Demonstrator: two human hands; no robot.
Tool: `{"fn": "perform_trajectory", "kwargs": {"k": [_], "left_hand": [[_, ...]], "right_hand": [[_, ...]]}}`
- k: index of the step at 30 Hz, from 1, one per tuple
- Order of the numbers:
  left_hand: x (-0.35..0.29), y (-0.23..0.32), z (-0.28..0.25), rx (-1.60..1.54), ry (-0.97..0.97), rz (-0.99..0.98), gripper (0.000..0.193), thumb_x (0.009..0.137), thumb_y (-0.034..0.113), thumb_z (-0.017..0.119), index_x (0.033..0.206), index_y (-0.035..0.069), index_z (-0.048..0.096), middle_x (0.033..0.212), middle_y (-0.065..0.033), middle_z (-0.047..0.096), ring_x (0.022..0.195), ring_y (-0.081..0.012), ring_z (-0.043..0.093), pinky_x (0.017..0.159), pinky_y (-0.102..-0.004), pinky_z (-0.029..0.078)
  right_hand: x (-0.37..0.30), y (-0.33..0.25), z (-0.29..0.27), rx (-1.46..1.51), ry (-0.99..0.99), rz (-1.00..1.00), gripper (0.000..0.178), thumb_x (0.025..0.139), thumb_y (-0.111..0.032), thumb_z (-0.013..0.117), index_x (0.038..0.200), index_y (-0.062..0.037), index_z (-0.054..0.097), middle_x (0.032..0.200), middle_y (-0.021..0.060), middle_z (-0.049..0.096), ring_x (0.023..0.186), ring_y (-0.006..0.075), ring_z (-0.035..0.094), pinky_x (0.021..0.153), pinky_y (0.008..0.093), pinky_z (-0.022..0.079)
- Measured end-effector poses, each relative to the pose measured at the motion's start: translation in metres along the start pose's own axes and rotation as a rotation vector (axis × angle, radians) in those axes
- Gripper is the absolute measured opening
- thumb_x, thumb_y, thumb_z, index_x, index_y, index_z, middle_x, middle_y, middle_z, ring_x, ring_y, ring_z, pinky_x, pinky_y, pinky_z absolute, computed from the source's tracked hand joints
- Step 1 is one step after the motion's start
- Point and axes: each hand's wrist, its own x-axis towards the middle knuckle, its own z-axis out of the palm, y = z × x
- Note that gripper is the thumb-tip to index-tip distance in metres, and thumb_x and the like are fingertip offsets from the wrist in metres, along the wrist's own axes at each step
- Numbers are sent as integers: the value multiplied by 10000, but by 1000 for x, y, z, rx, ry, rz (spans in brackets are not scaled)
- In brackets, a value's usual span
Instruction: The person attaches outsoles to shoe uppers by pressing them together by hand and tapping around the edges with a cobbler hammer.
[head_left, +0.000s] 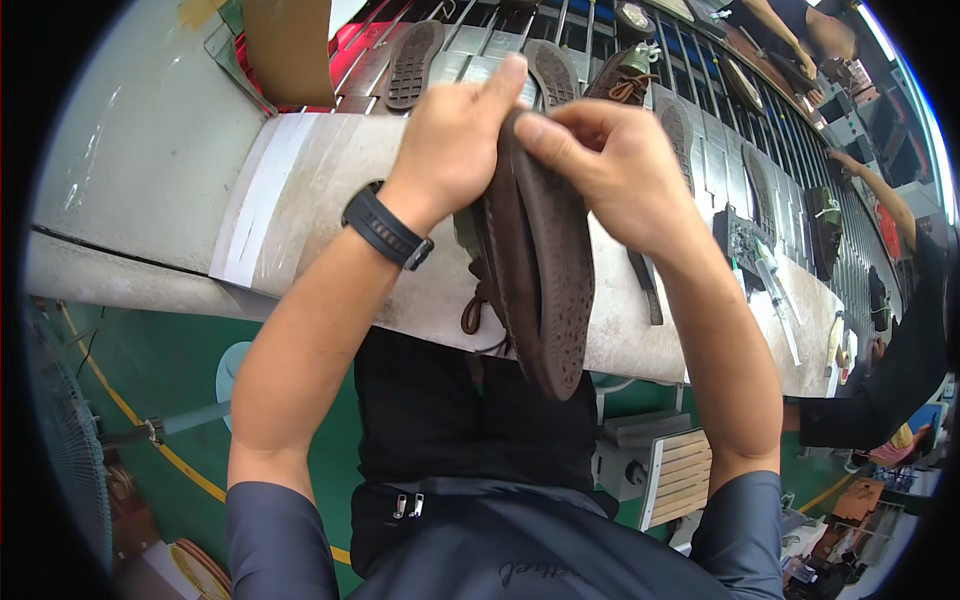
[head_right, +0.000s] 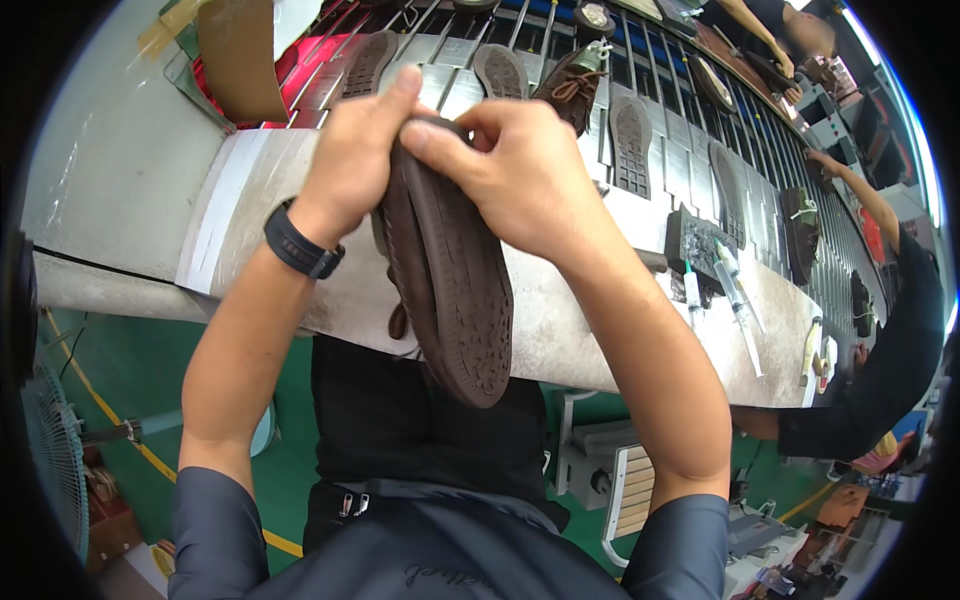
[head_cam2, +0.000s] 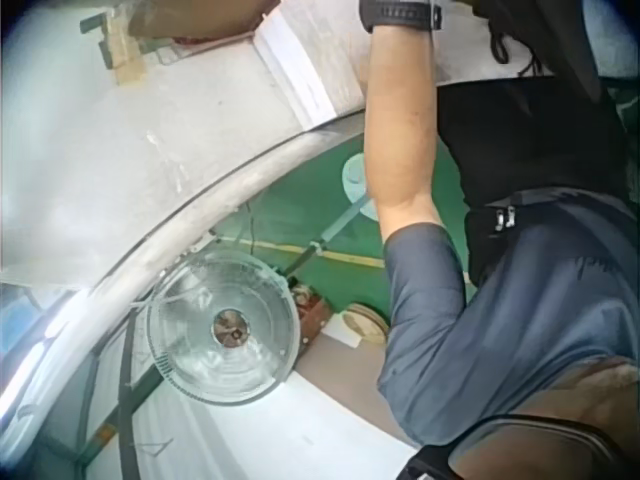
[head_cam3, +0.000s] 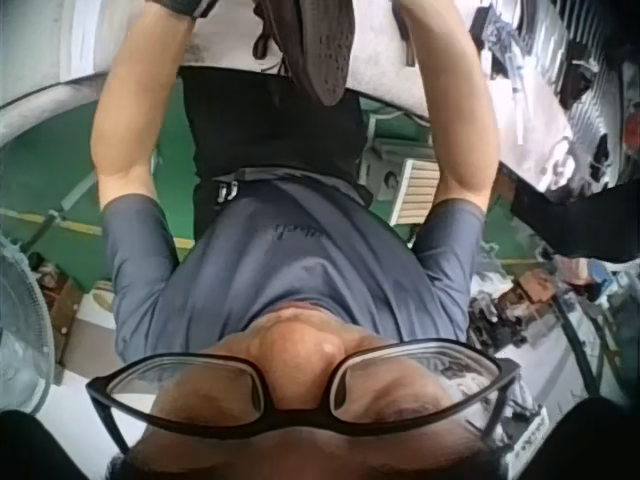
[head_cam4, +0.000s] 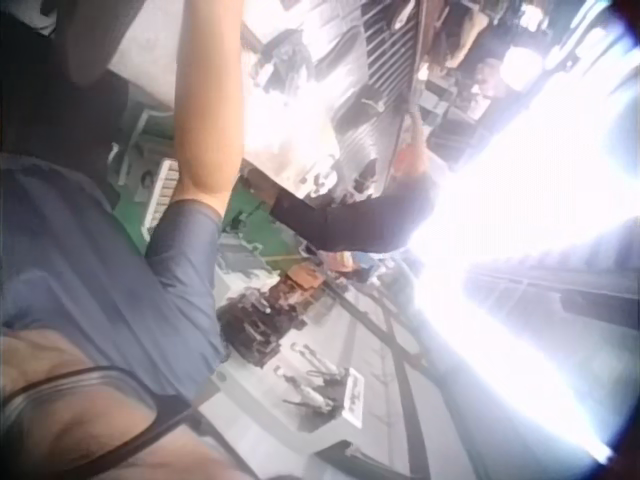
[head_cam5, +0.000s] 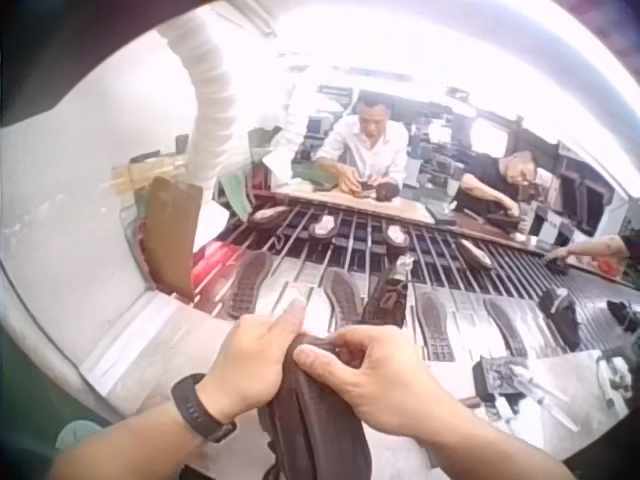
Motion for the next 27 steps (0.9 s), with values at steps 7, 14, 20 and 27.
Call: {"fn": "perform_trajectory", "kwargs": {"k": [7, 14, 20, 27], "left_hand": [[-31, -35, 10, -263, -75, -42, 650, 1155, 530, 508, 885, -28, 703, 747, -56, 646, 747, -141, 564, 722, -343, 488], [-33, -36, 8, -154, -27, 39, 692, 1154, 553, 484, 831, -37, 645, 685, -128, 588, 677, -229, 535, 678, -405, 475], [-33, -33, 8, -141, -30, 41, 689, 1156, 542, 476, 836, -44, 645, 686, -197, 595, 659, -317, 558, 683, -444, 481], [-32, -34, 8, -122, -26, 40, 671, 1154, 522, 482, 840, -40, 672, 680, -214, 621, 660, -375, 616, 669, -471, 489]], "right_hand": [[-14, 16, 5, 80, -184, 66, 466, 1011, -335, 813, 1164, 103, 771, 828, 84, 747, 762, 87, 640, 685, 305, 560], [-8, 8, 1, -94, -217, -35, 453, 1024, -337, 780, 1078, 113, 766, 750, 130, 723, 701, 108, 620, 655, 338, 542], [-6, 3, -1, -248, -232, -92, 479, 1022, -369, 764, 1004, 109, 742, 701, 166, 657, 633, 175, 569, 636, 388, 516], [-7, -1, 1, -313, -230, -150, 695, 853, -541, 894, 928, 127, 718, 705, 175, 653, 639, 235, 632, 654, 400, 532]]}}
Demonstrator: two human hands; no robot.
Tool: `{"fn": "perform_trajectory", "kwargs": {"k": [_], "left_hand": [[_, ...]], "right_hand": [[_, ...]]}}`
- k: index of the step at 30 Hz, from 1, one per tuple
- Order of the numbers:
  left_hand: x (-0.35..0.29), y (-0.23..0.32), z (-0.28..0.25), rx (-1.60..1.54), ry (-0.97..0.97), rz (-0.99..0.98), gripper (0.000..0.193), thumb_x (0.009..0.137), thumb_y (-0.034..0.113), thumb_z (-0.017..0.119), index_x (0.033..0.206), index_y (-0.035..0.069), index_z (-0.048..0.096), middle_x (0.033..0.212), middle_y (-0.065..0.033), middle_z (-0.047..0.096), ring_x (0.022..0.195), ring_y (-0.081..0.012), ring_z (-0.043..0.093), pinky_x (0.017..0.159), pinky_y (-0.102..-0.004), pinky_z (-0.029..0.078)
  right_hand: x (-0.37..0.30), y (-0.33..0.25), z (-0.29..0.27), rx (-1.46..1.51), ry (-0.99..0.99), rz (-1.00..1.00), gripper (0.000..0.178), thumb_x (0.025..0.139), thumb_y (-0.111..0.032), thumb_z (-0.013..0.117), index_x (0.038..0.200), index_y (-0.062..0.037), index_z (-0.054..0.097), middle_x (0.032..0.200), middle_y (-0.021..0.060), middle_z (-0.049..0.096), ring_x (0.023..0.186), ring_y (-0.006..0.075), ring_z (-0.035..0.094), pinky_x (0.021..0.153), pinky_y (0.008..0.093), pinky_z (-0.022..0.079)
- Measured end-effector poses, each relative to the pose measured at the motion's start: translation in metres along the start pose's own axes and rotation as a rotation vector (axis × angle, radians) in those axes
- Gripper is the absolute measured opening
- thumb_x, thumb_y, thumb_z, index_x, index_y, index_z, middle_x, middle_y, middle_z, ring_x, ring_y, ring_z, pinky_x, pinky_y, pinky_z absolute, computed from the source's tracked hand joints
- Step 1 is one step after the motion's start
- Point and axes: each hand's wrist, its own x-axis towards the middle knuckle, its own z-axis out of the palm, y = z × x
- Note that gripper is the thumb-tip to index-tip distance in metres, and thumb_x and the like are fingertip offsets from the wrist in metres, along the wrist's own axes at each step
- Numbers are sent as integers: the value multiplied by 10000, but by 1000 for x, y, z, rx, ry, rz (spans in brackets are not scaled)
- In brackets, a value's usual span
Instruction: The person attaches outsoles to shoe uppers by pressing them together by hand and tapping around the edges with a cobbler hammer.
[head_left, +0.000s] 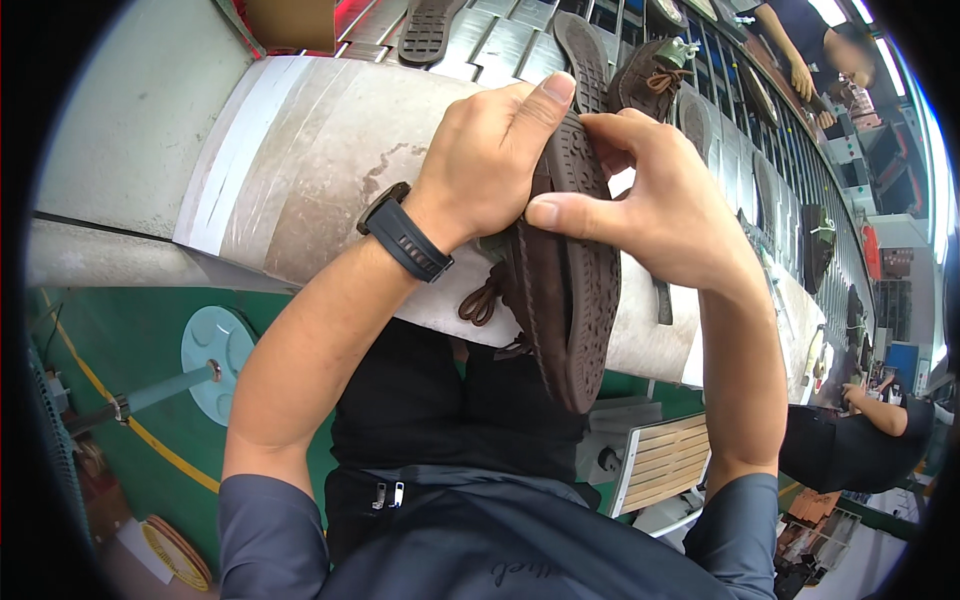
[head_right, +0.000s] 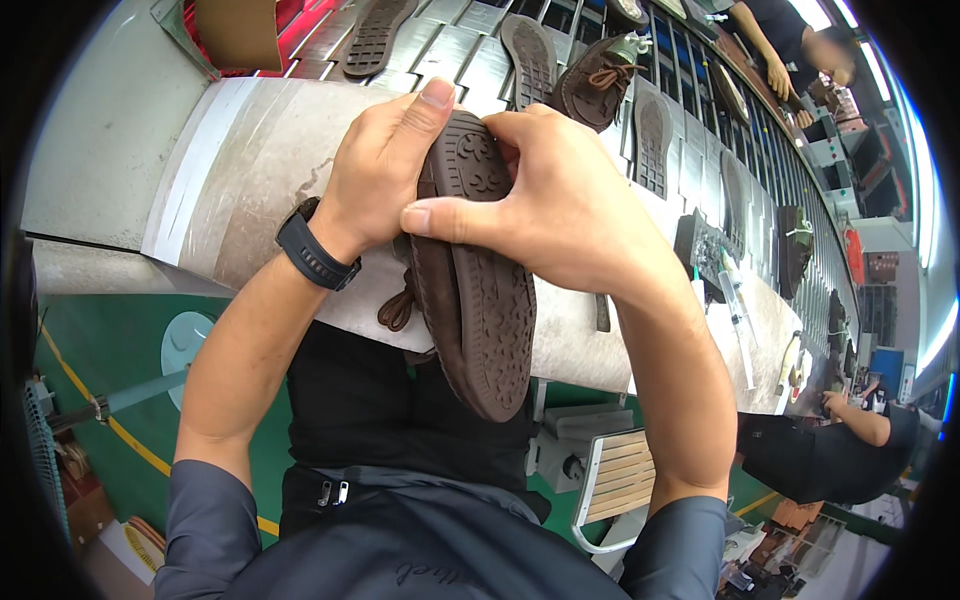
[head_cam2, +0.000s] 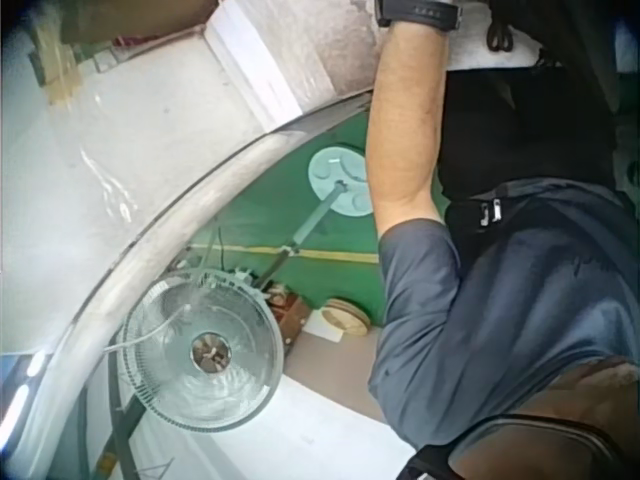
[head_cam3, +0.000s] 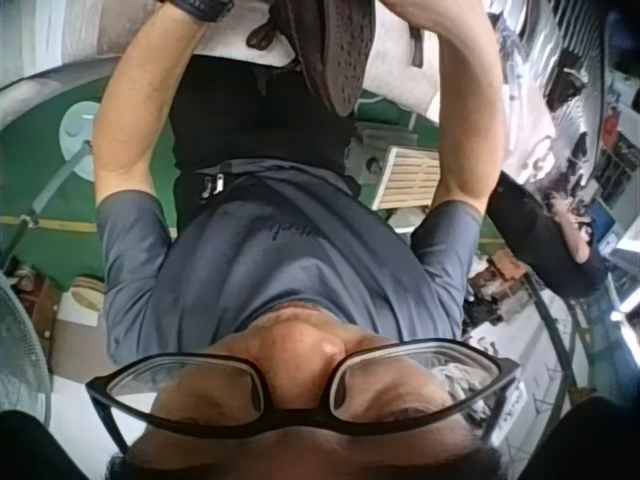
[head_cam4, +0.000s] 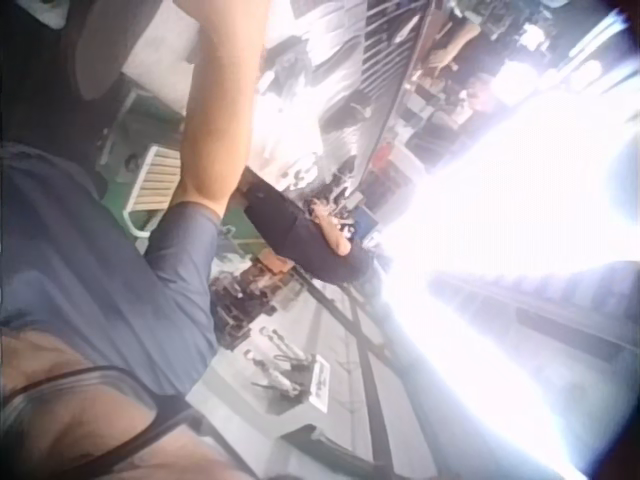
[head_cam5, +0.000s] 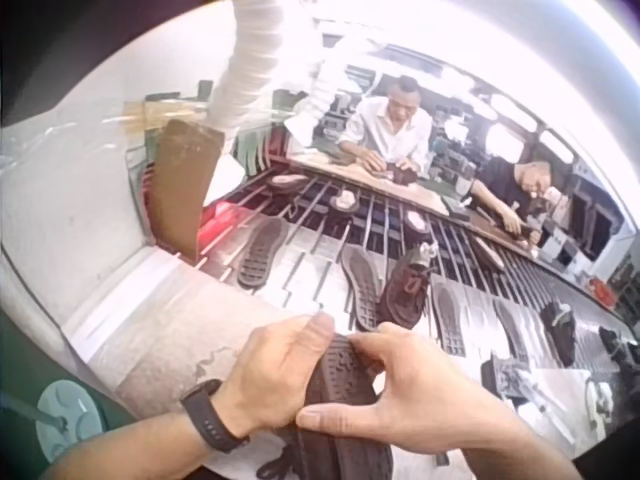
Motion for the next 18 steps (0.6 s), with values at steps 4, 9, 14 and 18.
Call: {"fn": "perform_trajectory", "kwargs": {"k": [4, 9, 14, 18], "left_hand": [[-1, -1, -2, -10, 23, 19, 673, 1152, 523, 486, 831, -39, 671, 671, -208, 617, 656, -375, 620, 664, -471, 490], [-2, -1, -3, -16, 30, 17, 686, 1149, 533, 486, 820, -42, 665, 663, -212, 605, 652, -370, 620, 660, -467, 486], [-2, 1, -4, -14, 35, 26, 693, 1151, 530, 480, 806, -47, 649, 664, -230, 601, 651, -390, 621, 653, -475, 480], [-3, 0, -5, 10, 41, 25, 688, 1154, 514, 475, 800, -50, 647, 675, -254, 610, 668, -423, 636, 658, -488, 483]], "right_hand": [[6, -5, 4, 13, 8, 29, 616, 788, -449, 895, 907, 127, 713, 716, 172, 655, 676, 272, 675, 675, 401, 542], [4, -7, 4, 60, -8, 44, 552, 846, -403, 857, 994, 117, 744, 757, 165, 677, 717, 217, 646, 704, 366, 537], [6, 1, -1, 218, -75, 115, 483, 1026, -367, 768, 1062, 113, 743, 787, 138, 696, 731, 122, 584, 686, 358, 527], [7, 1, 5, 206, -43, 72, 449, 1037, -341, 760, 1053, 108, 738, 760, 142, 682, 704, 137, 572, 667, 367, 521]]}}
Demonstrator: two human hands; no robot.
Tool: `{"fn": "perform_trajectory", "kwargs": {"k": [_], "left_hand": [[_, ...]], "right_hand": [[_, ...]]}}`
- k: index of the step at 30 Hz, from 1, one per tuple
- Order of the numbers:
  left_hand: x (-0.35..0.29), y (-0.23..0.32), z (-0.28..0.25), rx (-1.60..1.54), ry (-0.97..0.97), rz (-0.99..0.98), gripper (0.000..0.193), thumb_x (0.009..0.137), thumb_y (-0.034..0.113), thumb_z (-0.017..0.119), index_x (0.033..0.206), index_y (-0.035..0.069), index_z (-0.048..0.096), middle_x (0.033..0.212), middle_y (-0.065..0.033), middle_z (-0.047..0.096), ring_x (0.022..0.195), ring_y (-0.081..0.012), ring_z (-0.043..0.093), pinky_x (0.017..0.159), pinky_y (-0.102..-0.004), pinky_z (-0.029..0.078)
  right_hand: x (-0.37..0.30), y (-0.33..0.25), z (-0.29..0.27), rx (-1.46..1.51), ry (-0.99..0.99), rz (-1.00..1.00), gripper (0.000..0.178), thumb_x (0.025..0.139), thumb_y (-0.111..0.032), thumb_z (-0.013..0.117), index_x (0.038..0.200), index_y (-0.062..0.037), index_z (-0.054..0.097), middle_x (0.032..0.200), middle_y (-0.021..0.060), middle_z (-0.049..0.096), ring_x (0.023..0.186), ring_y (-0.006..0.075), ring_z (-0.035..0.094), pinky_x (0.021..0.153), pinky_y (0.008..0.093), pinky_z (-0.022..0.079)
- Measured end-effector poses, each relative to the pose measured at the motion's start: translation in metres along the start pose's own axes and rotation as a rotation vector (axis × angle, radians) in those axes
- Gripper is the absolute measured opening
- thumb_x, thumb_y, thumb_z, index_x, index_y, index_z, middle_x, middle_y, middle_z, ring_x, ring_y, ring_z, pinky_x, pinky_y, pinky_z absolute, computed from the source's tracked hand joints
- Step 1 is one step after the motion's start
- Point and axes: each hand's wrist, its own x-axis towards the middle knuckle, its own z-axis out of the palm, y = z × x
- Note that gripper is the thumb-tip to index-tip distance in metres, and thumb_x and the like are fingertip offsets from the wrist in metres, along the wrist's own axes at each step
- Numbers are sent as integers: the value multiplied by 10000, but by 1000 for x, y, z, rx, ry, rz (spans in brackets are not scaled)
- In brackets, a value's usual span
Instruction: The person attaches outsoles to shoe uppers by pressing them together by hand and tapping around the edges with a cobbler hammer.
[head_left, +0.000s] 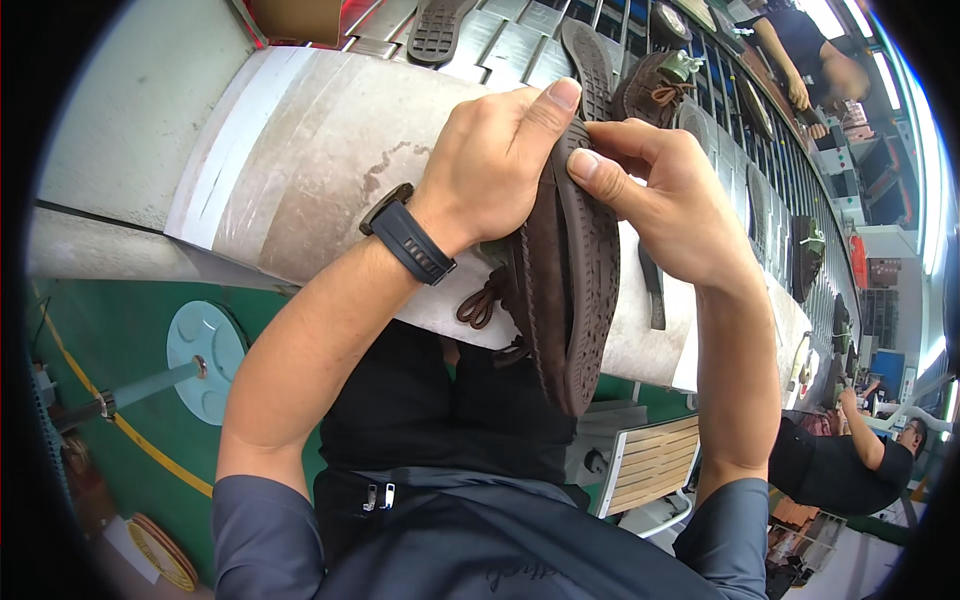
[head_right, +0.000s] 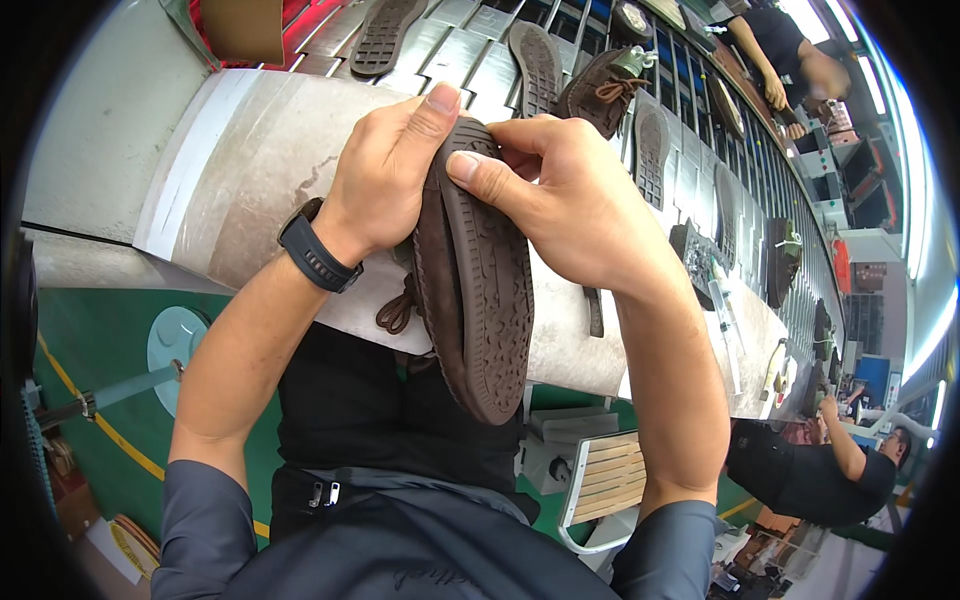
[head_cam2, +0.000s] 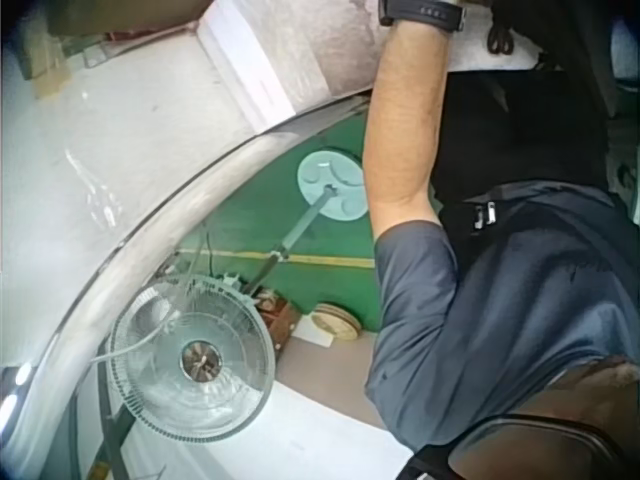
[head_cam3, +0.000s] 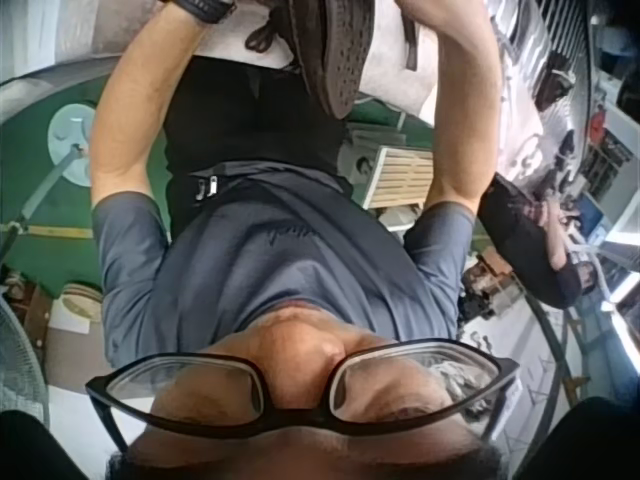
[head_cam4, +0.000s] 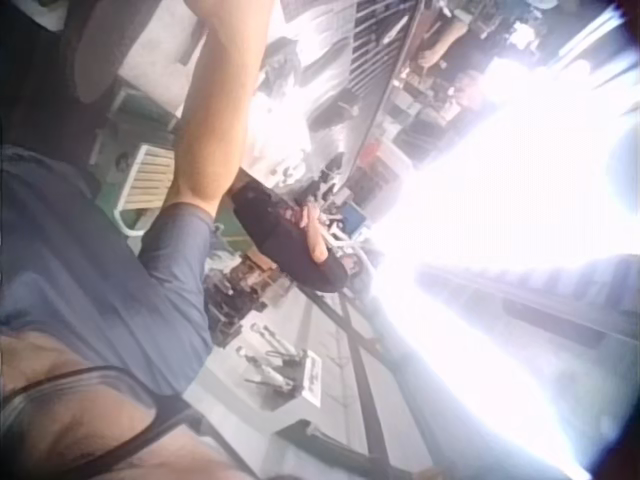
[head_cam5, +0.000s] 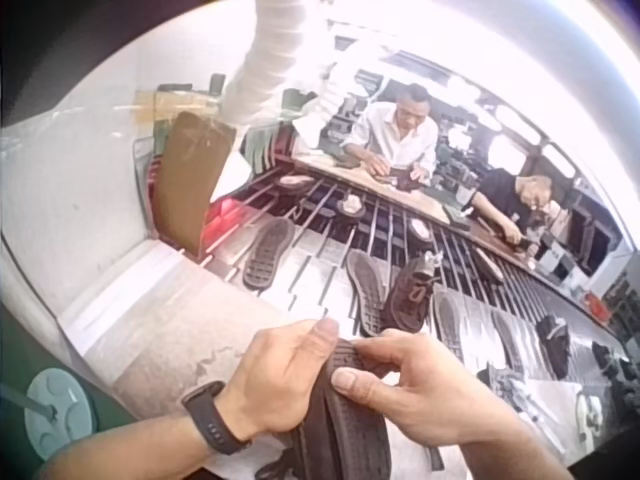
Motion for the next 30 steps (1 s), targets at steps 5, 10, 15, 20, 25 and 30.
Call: {"fn": "perform_trajectory", "kwargs": {"k": [5, 10, 15, 20, 25, 30], "left_hand": [[1, -1, -1, 19, 3, 17, 689, 1150, 516, 481, 806, -56, 655, 686, -264, 623, 685, -446, 649, 662, -496, 488], [1, -3, -1, 36, 27, 49, 713, 1123, 576, 522, 832, -56, 680, 674, -237, 634, 660, -413, 652, 646, -464, 500], [-3, -7, -2, -16, -10, 36, 710, 1080, 620, 591, 833, -37, 698, 641, -196, 617, 603, -292, 644, 586, -398, 480], [-5, -3, -6, 54, -70, 19, 591, 1153, 498, 536, 870, -10, 641, 710, -53, 583, 692, -121, 498, 640, -330, 444], [-7, -1, -7, 34, -37, 8, 579, 1152, 471, 549, 841, -11, 625, 687, -50, 560, 671, -123, 479, 623, -339, 432], [-7, 0, -6, 77, -22, 8, 590, 1145, 454, 564, 793, -19, 597, 666, -68, 525, 642, -148, 466, 612, -361, 418]], "right_hand": [[0, -8, -1, -158, 9, 1, 450, 1020, -343, 774, 1018, 105, 730, 735, 163, 666, 664, 166, 566, 651, 374, 515], [-3, -8, 8, -279, 92, 29, 494, 989, -376, 811, 1059, 108, 743, 733, 149, 684, 645, 175, 582, 628, 363, 518], [-20, -5, 0, -17, -23, 272, 620, 931, -415, 882, 1204, 125, 746, 748, 69, 696, 678, 117, 607, 635, 302, 524], [-24, -4, 3, -46, 8, 210, 599, 932, -396, 887, 1197, 123, 746, 748, 64, 685, 679, 104, 600, 620, 298, 504], [-23, -12, 6, -83, 8, 201, 588, 932, -399, 881, 1199, 109, 749, 720, 78, 682, 647, 110, 595, 607, 311, 502], [-23, -10, 7, -104, 11, 191, 564, 935, -381, 879, 1205, 98, 753, 710, 86, 682, 636, 111, 595, 598, 316, 504]]}}
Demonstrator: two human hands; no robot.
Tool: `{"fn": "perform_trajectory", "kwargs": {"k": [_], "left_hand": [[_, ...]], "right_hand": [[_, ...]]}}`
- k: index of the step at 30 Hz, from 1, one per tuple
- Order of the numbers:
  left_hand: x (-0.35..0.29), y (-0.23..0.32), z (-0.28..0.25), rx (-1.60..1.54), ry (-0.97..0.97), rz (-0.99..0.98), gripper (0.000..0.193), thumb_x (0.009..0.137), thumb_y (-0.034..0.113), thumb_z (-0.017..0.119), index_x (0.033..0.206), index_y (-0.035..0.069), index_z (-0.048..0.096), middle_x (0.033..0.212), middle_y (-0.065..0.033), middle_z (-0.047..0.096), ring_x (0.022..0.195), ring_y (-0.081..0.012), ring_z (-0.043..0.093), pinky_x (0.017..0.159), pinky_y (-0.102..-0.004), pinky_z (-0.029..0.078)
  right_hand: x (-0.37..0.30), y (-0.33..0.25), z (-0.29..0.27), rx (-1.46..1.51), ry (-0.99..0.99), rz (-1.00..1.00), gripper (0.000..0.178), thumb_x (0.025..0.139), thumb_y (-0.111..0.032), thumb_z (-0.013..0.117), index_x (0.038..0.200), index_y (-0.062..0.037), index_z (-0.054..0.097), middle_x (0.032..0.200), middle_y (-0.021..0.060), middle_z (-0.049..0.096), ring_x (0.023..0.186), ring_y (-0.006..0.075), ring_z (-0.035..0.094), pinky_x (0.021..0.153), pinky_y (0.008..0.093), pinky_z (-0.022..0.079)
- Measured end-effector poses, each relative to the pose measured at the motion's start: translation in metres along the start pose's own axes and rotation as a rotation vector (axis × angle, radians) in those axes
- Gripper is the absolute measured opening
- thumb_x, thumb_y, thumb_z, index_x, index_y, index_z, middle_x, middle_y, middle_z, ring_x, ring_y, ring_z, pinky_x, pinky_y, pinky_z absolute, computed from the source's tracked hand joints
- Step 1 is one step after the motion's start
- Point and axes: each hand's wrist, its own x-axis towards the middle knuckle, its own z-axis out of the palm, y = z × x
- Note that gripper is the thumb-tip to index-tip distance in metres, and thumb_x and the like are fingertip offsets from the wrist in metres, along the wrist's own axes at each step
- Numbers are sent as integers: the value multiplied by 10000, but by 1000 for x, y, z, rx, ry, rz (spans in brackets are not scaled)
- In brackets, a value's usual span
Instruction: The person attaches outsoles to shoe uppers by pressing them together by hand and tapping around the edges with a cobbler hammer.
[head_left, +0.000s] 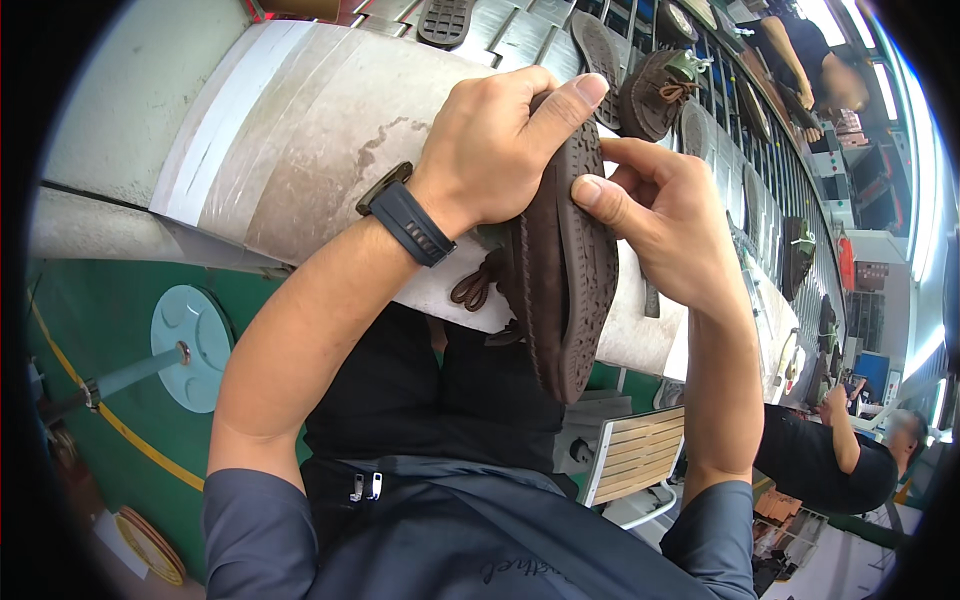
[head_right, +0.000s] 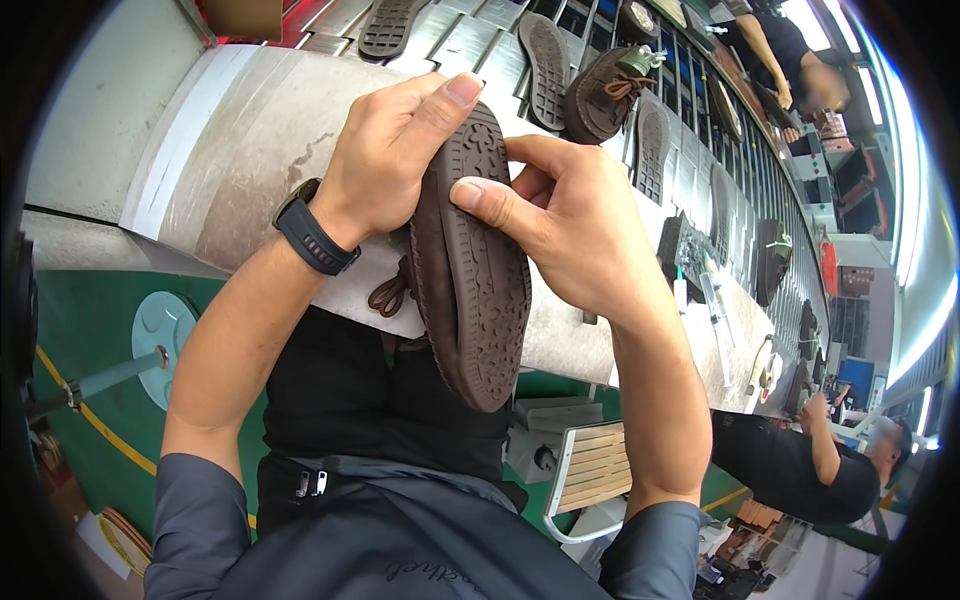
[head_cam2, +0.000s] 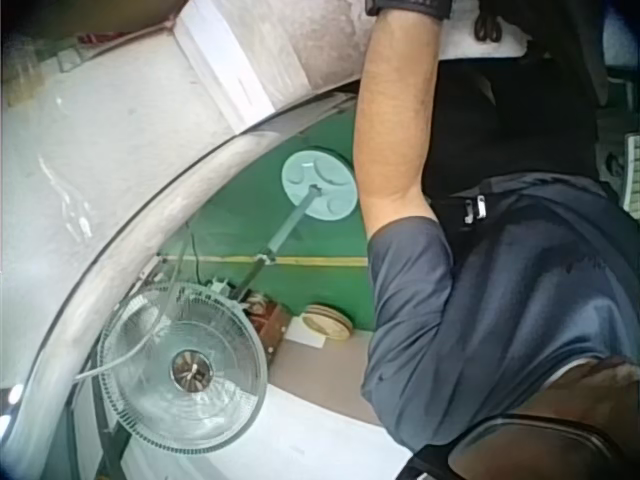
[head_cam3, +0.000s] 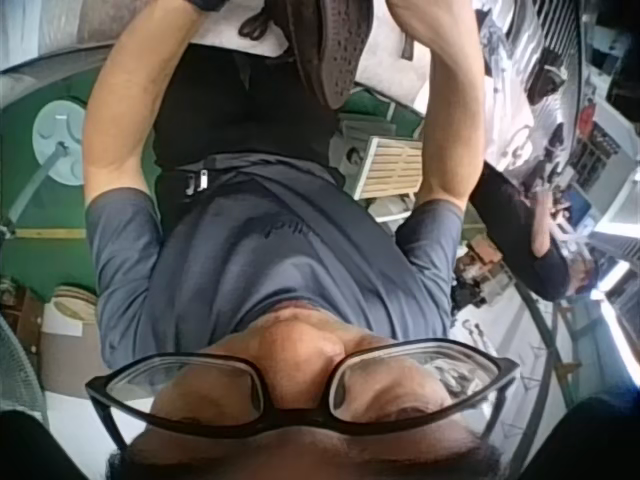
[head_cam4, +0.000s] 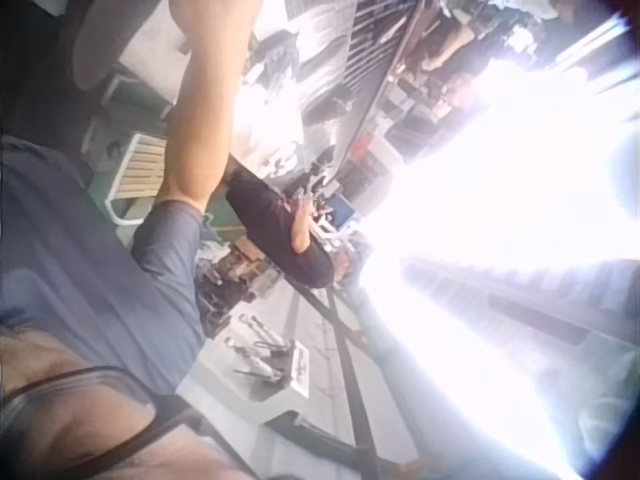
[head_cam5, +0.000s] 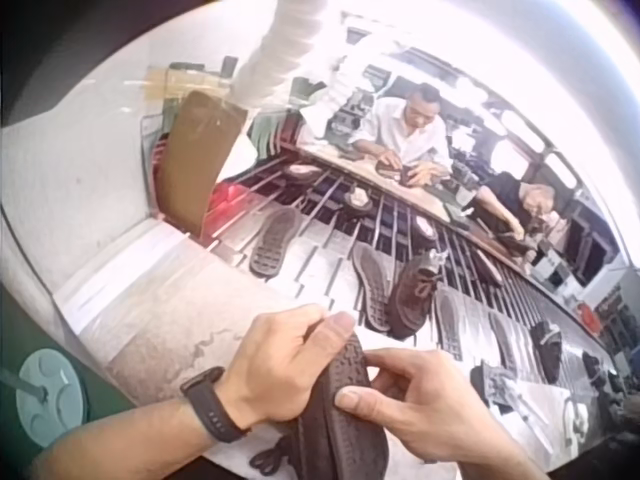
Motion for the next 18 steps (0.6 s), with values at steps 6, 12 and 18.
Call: {"fn": "perform_trajectory", "kwargs": {"k": [6, 12, 18], "left_hand": [[1, -3, -1, 46, 13, 19, 596, 1142, 462, 566, 804, -27, 617, 674, -84, 558, 634, -166, 486, 612, -365, 427], [-1, -2, 0, 3, 12, 5, 597, 1142, 470, 566, 823, -29, 646, 695, -91, 597, 643, -165, 523, 623, -353, 452], [2, -5, 0, 46, 0, -7, 608, 1136, 495, 574, 837, -28, 658, 698, -99, 614, 651, -164, 552, 628, -353, 461]], "right_hand": [[-3, -4, 6, -15, 53, 10, 556, 930, -365, 886, 1220, 90, 750, 716, 71, 676, 647, 109, 595, 606, 314, 507], [-5, 3, 2, 95, -43, 3, 586, 880, -379, 925, 1209, 74, 753, 750, 36, 656, 683, 101, 577, 641, 298, 506], [-6, 2, 4, 140, -30, 17, 626, 825, -386, 958, 1220, 55, 753, 787, 32, 666, 730, 101, 585, 678, 295, 514]]}}
